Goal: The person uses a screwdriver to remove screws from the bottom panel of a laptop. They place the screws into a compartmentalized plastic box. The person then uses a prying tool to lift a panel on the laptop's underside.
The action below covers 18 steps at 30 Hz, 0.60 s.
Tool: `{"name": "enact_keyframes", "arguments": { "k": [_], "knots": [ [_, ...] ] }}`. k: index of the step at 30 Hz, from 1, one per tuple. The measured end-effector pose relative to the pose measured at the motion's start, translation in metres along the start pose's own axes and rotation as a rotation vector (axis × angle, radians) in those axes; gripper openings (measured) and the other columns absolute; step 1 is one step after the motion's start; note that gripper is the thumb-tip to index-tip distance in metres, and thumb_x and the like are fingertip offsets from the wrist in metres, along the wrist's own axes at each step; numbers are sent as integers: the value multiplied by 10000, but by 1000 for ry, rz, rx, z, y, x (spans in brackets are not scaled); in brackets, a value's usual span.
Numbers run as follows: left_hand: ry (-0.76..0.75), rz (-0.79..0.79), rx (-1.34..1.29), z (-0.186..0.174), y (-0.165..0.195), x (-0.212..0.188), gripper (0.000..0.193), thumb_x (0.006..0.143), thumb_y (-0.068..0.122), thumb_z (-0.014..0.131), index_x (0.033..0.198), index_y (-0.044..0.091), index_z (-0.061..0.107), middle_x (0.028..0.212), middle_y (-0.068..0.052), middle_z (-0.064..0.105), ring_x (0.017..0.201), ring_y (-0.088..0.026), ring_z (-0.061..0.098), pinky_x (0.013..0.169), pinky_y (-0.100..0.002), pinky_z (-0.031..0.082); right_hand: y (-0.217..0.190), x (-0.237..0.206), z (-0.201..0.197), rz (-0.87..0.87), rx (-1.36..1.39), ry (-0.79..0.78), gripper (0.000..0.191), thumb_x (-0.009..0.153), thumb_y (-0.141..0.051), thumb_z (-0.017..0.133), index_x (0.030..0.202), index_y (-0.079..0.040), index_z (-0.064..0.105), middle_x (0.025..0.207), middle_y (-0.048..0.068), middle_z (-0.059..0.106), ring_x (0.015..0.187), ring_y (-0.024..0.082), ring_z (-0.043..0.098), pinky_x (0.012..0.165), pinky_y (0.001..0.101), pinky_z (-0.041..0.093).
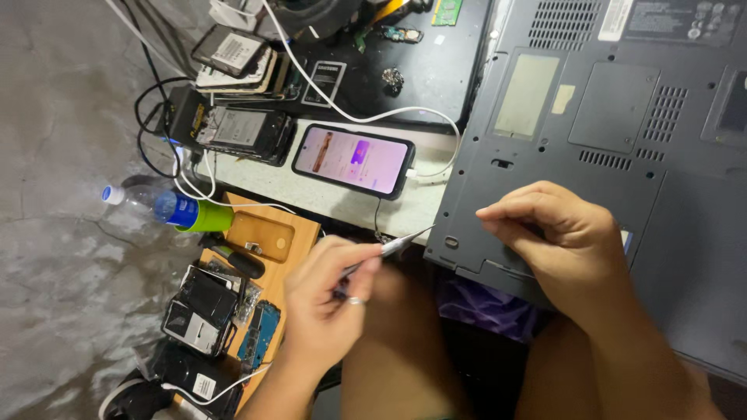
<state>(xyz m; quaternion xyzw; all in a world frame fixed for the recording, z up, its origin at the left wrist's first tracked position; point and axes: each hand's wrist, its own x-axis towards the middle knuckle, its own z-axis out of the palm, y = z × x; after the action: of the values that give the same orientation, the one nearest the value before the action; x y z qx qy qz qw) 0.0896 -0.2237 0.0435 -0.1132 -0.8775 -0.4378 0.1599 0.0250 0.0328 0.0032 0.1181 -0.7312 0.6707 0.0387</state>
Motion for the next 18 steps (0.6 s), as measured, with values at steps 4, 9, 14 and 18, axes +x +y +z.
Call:
{"name": "enact_keyframes", "arguments": {
  "k": [4, 9, 14, 18],
  "knots": [
    [-74, 43, 143, 8, 16, 19, 139, 925, -15, 706, 1055, 32, 718, 840, -77, 647, 594, -171, 562, 544, -295, 449, -3, -5, 5, 96, 74, 28, 168, 862, 38, 754, 1011, -39, 759, 906, -5, 737, 839, 37, 659, 745, 177, 544],
    [-228, 265, 250, 3, 29, 46, 173, 868, -39, 672, 1025, 22, 634, 899, -138, 606, 851, -354, 616, 741, -431, 497, -1, -3, 3, 131, 120, 53, 159, 892, 34, 743, 1036, -30, 762, 908, 4, 734, 844, 35, 653, 755, 174, 539],
    [-414, 348, 412, 11, 40, 81, 130, 802, -3, 672, 911, 12, 603, 866, -171, 613, 866, -397, 618, 764, -480, 494, 2, 0, -1, 138, 132, 46, 142, 905, 36, 736, 1029, -27, 764, 901, 1, 727, 839, 37, 643, 757, 181, 536],
    [-568, 406, 496, 32, 43, 108, 167, 702, -9, 673, 858, -5, 613, 853, -187, 635, 855, -405, 647, 748, -486, 522, 7, 3, -4, 145, 180, 44, 141, 897, 47, 729, 1018, -20, 757, 921, 6, 725, 870, 42, 656, 792, 185, 549]
  ]
}}
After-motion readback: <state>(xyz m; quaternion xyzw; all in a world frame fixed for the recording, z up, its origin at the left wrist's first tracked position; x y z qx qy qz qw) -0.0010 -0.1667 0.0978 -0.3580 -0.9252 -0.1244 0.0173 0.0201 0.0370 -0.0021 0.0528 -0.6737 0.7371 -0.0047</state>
